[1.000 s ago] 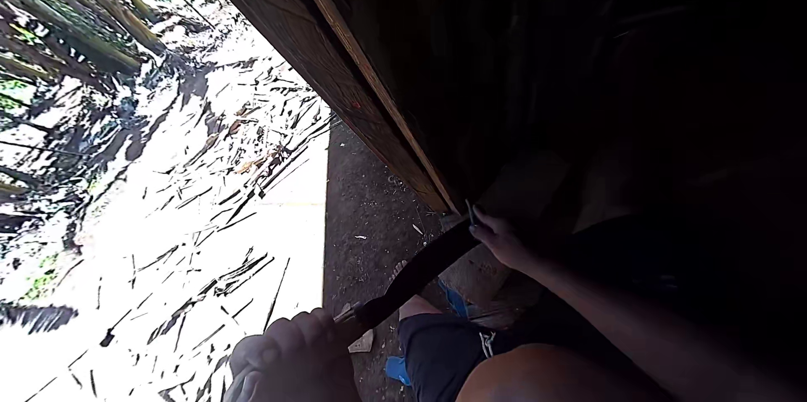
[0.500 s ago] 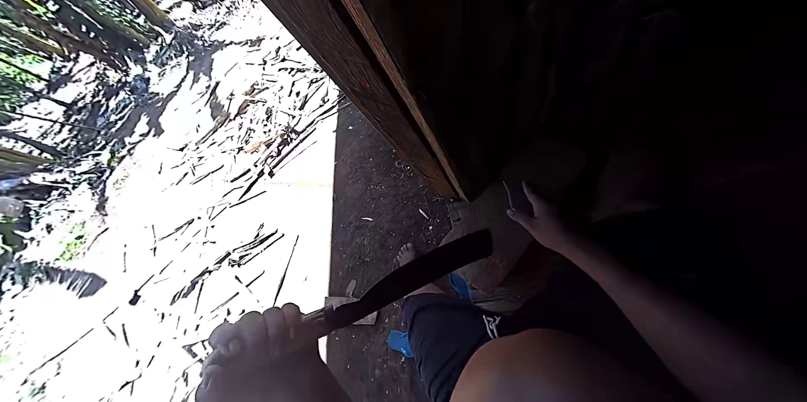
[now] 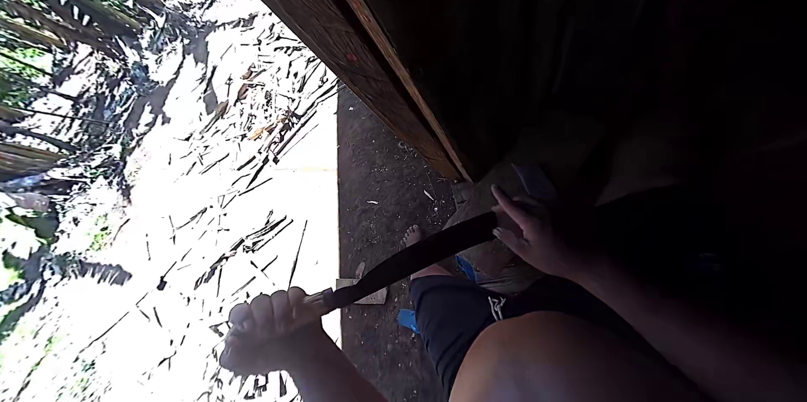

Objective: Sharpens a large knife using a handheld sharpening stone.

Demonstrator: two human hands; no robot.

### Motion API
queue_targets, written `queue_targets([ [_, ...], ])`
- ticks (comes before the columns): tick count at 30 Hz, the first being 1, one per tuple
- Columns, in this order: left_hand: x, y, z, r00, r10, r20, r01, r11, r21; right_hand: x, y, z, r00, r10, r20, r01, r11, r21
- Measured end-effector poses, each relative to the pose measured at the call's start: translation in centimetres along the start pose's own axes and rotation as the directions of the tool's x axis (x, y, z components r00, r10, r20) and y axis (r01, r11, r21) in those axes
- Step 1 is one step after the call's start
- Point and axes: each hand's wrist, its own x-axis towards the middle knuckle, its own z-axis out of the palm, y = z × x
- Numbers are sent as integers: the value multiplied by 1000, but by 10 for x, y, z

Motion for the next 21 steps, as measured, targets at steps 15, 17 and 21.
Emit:
queue_targets([
  [15, -1, -1, 7, 1000, 8, -8, -8, 1000, 21, 9, -6, 27, 984, -131, 120, 135, 990, -33],
  [17, 0, -1, 10, 1000, 6, -10, -5, 1000, 20, 10, -6, 26, 984, -134, 116, 138, 990, -27],
  [21, 0, -1, 11, 1000, 20, -15, -19, 999, 29, 11, -5, 27, 983, -154, 97, 157, 987, -20],
])
